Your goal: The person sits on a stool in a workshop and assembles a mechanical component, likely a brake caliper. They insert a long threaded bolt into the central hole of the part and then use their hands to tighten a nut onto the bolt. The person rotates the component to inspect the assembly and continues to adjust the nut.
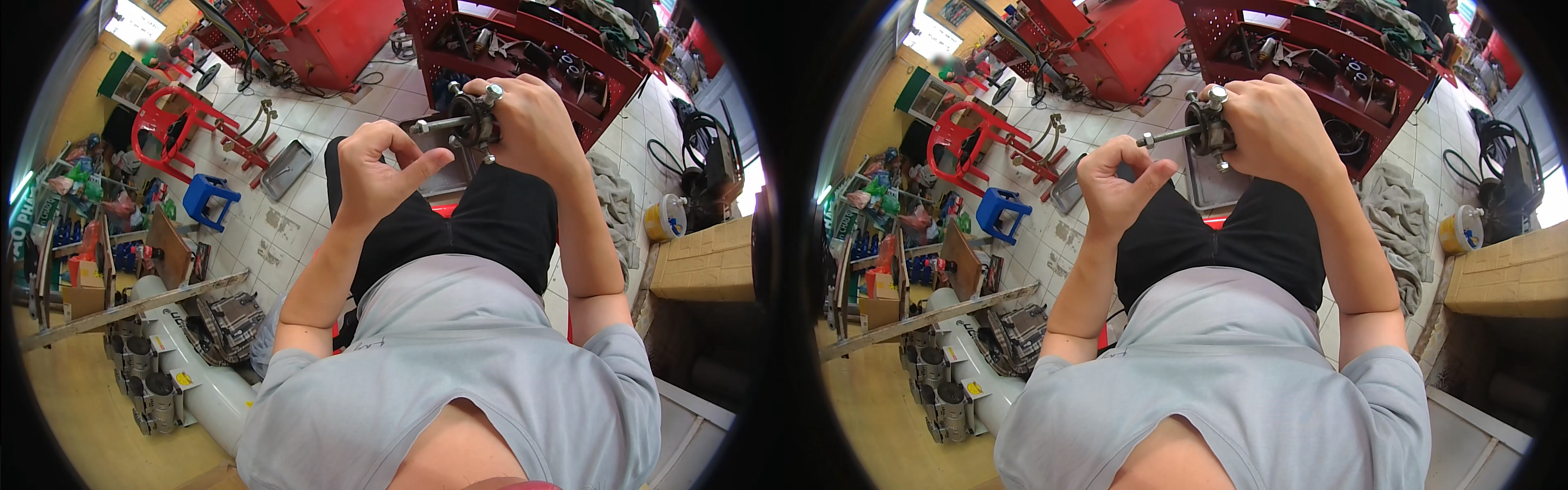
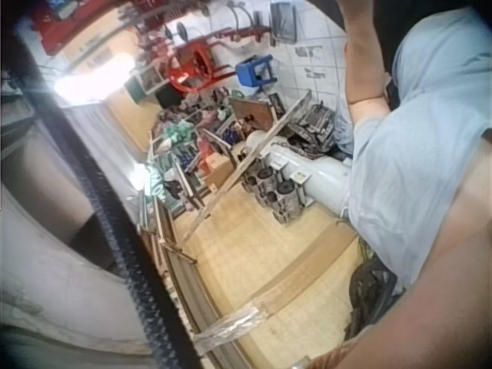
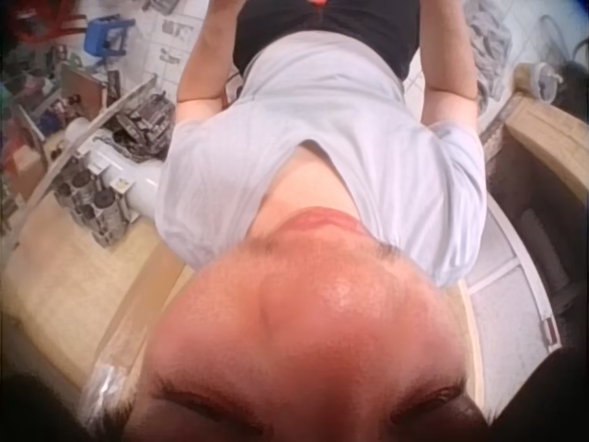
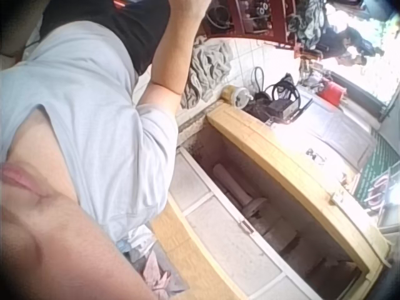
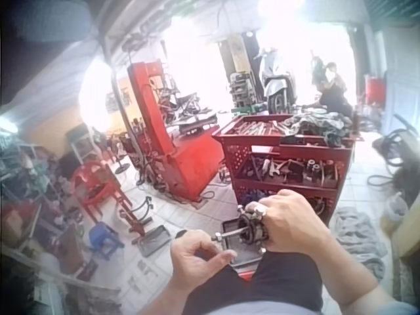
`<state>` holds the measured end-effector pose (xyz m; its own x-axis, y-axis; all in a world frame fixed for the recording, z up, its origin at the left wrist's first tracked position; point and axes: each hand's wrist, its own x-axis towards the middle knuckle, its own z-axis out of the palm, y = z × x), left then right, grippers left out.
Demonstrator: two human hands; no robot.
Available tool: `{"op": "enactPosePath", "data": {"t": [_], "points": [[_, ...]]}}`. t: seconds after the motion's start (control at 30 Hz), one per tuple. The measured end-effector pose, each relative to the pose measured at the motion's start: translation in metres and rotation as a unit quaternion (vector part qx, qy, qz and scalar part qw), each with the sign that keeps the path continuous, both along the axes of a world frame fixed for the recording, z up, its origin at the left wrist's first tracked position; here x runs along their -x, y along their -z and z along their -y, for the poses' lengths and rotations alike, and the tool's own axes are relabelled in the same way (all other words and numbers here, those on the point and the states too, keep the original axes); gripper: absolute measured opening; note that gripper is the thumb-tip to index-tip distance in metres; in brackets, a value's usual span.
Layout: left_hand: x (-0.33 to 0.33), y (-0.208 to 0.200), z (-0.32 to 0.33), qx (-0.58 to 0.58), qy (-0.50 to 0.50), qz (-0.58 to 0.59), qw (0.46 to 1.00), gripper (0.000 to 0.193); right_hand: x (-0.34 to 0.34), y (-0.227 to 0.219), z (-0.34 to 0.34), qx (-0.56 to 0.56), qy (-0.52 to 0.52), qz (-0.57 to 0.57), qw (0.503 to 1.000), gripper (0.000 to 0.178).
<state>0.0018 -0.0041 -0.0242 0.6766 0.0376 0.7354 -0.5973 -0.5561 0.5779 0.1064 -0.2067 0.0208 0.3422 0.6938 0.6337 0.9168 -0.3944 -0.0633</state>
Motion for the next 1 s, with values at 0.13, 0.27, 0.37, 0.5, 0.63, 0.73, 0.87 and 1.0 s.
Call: {"op": "enactPosePath", "data": {"t": [0.13,0.27,0.37,0.5,0.63,0.73,0.87,1.0], "points": [[0.0,-0.005,0.014,0.082,-0.011,0.024,0.996,0.031,0.0,-0.003,0.002,0.006,0.012,0.007,1.0,0.042],[0.001,-0.012,0.019,0.059,0.002,0.026,0.998,0.028,-0.002,-0.002,0.003,0.013,0.014,0.004,1.0,0.043],[0.004,-0.005,0.009,0.021,0.015,-0.008,1.0,0.026,-0.003,-0.002,0.004,0.018,0.013,0.002,1.0,0.048],[0.008,-0.006,0.014,0.053,-0.029,-0.051,0.997,0.029,-0.002,-0.003,0.004,0.025,0.018,-0.005,1.0,0.049],[0.001,-0.008,0.019,0.128,-0.011,0.0,0.992,0.027,-0.001,-0.001,0.002,-0.003,0.007,0.009,1.0,0.036],[0.001,-0.011,0.02,0.095,-0.004,0.021,0.995,0.026,-0.001,-0.001,0.002,0.007,0.011,0.01,1.0,0.035],[0.005,-0.005,0.008,0.03,-0.004,-0.02,0.999,0.026,-0.001,-0.003,0.003,0.015,0.021,0.005,1.0,0.04],[0.006,-0.005,0.01,0.029,-0.014,-0.018,0.999,0.026,-0.002,-0.004,0.004,0.025,0.025,-0.001,0.999,0.049]]}}
